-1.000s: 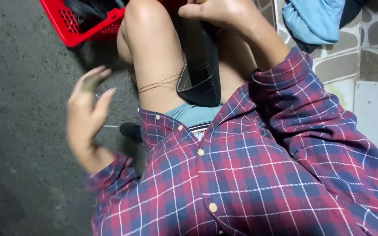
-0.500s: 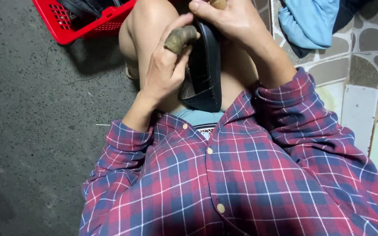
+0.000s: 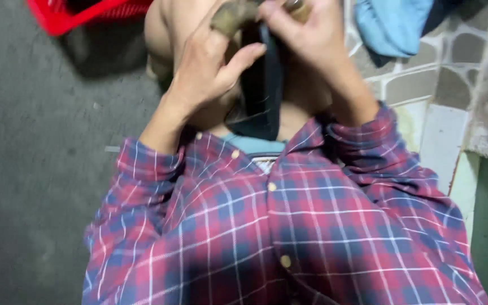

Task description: Hand-sewing the sole of a black sandal using an awl and thread.

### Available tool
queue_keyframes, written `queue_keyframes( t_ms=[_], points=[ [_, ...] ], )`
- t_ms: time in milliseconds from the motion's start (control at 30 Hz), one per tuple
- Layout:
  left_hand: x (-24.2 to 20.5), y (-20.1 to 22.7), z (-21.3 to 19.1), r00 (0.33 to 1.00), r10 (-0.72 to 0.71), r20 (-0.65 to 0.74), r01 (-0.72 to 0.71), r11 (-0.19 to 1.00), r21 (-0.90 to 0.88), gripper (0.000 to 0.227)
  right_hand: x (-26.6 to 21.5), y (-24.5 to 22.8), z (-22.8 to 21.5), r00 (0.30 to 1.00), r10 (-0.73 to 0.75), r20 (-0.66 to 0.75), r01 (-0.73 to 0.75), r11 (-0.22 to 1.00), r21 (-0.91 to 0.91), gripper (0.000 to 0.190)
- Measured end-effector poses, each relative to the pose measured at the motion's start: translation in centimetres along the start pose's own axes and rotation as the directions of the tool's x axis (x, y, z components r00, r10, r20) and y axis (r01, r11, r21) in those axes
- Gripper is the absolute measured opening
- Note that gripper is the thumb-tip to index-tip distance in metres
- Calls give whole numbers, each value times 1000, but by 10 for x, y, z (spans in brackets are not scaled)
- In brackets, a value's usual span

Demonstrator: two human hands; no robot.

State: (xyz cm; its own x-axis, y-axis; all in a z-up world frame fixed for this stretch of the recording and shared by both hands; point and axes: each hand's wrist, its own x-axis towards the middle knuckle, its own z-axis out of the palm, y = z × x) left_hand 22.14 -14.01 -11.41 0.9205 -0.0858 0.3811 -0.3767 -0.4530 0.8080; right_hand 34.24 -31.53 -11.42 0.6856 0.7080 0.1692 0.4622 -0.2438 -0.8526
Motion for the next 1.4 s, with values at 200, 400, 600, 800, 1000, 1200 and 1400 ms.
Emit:
queue_keyframes(
  t_ms=[200, 400, 600, 800, 1000, 1200, 1400],
  points=[
    [10, -20, 18, 1000, -4, 18, 1, 988, 153, 66, 4, -7, -51, 940, 193, 281, -278, 910, 306, 31],
    [24, -18, 15, 995, -61, -73, 72, 984, 164, 59, -7, 137, -119, 968, 251, -14, -243, 920, -307, 30],
    [27, -26, 19, 995, -83, -53, 88, 989, 116, 55, -10, 253, -163, 923, 384, 17, -115, 319, -941, 39],
    [31, -31, 18, 994, -89, -66, 95, 990, 106, 56, 20, 309, -151, 940, 330, 88, 80, 36, -996, 24],
    [29, -33, 20, 994, -73, -83, 80, 993, 85, 55, 39, 320, -129, 873, 485, 44, 44, 11, -999, 27],
    [28, -31, 18, 993, -57, -99, 66, 994, 90, 54, 27, 256, -168, 861, 508, 12, 6, 13, -1000, 25],
    [29, -28, 22, 990, -102, -97, 115, 984, 133, 51, 7, 155, -160, 935, 355, -9, -214, 542, -813, 33]
  ],
)
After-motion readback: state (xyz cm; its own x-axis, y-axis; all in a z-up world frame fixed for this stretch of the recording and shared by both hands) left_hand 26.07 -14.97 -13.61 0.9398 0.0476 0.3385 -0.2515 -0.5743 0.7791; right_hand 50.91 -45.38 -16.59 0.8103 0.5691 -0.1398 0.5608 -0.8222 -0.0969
